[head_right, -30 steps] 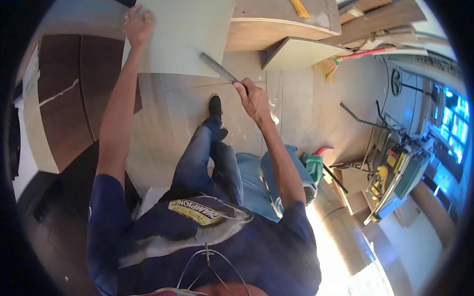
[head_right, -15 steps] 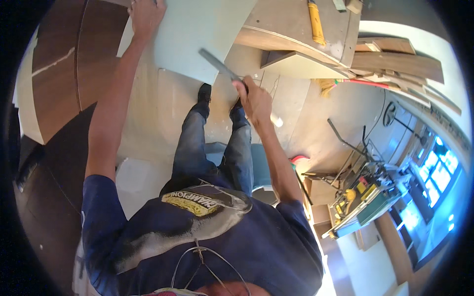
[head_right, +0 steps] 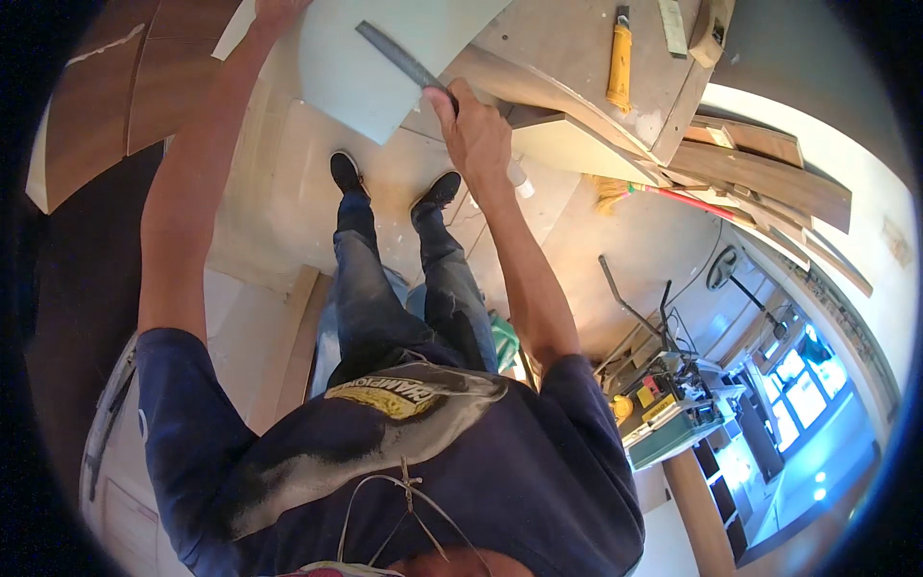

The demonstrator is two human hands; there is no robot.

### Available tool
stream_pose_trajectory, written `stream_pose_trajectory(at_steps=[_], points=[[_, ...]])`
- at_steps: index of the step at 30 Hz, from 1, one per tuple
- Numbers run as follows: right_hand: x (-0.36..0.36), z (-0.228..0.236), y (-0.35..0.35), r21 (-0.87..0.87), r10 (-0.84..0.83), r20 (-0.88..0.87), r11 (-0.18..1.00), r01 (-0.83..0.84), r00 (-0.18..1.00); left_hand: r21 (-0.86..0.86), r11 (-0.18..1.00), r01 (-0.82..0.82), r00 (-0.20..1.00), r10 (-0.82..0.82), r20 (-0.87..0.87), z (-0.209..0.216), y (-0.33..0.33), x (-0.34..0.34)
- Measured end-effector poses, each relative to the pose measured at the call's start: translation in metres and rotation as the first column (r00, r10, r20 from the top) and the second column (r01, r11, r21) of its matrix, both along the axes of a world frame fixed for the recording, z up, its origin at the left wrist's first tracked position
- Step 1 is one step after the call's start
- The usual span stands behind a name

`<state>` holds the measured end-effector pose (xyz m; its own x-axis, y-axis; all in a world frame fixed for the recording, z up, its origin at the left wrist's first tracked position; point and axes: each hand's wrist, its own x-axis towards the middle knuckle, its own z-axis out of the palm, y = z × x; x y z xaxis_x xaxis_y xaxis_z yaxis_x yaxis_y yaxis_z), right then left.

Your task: The person scrapes the edge of a board with a tool, then uses a sanding block to sand the edges and corners of the board.

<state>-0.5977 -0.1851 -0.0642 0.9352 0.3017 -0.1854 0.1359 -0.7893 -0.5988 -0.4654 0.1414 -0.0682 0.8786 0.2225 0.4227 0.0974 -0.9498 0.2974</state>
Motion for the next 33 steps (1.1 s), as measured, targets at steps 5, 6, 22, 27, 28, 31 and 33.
stream_pose_trajectory(at_steps=[5,6,22,27,28,31,33], points=[[-0.065,0.002,-0.033,-0.024,-0.039,-0.200,0.999,0.035,0.979,-0.054,0.998,-0.040,0.999,0.041,0.011,0.005,0.003,-0.005],[-0.064,-0.003,-0.035,-0.022,-0.024,-0.172,1.000,0.020,0.985,-0.043,0.998,-0.037,0.999,0.037,0.018,0.004,0.003,-0.005],[0.025,-0.005,0.000,0.029,-0.024,0.012,0.999,0.023,1.000,-0.015,0.999,0.031,0.998,-0.030,0.048,-0.001,0.001,0.005],[-0.057,-0.013,-0.039,0.038,-0.041,-0.154,0.998,0.048,0.987,-0.032,0.999,-0.002,0.996,0.005,0.085,0.000,0.015,-0.001],[-0.051,-0.013,-0.038,-0.020,-0.010,-0.099,1.000,0.008,0.995,-0.008,0.999,0.034,0.996,-0.033,0.082,-0.002,0.012,-0.005],[0.021,-0.022,-0.007,0.074,-0.001,0.057,0.997,-0.003,0.998,-0.024,0.999,0.038,0.998,-0.036,0.059,-0.002,0.002,0.005],[0.028,-0.005,0.001,0.066,0.004,0.031,0.998,-0.006,1.000,-0.022,1.000,-0.003,1.000,0.004,0.029,-0.004,0.002,0.000]])
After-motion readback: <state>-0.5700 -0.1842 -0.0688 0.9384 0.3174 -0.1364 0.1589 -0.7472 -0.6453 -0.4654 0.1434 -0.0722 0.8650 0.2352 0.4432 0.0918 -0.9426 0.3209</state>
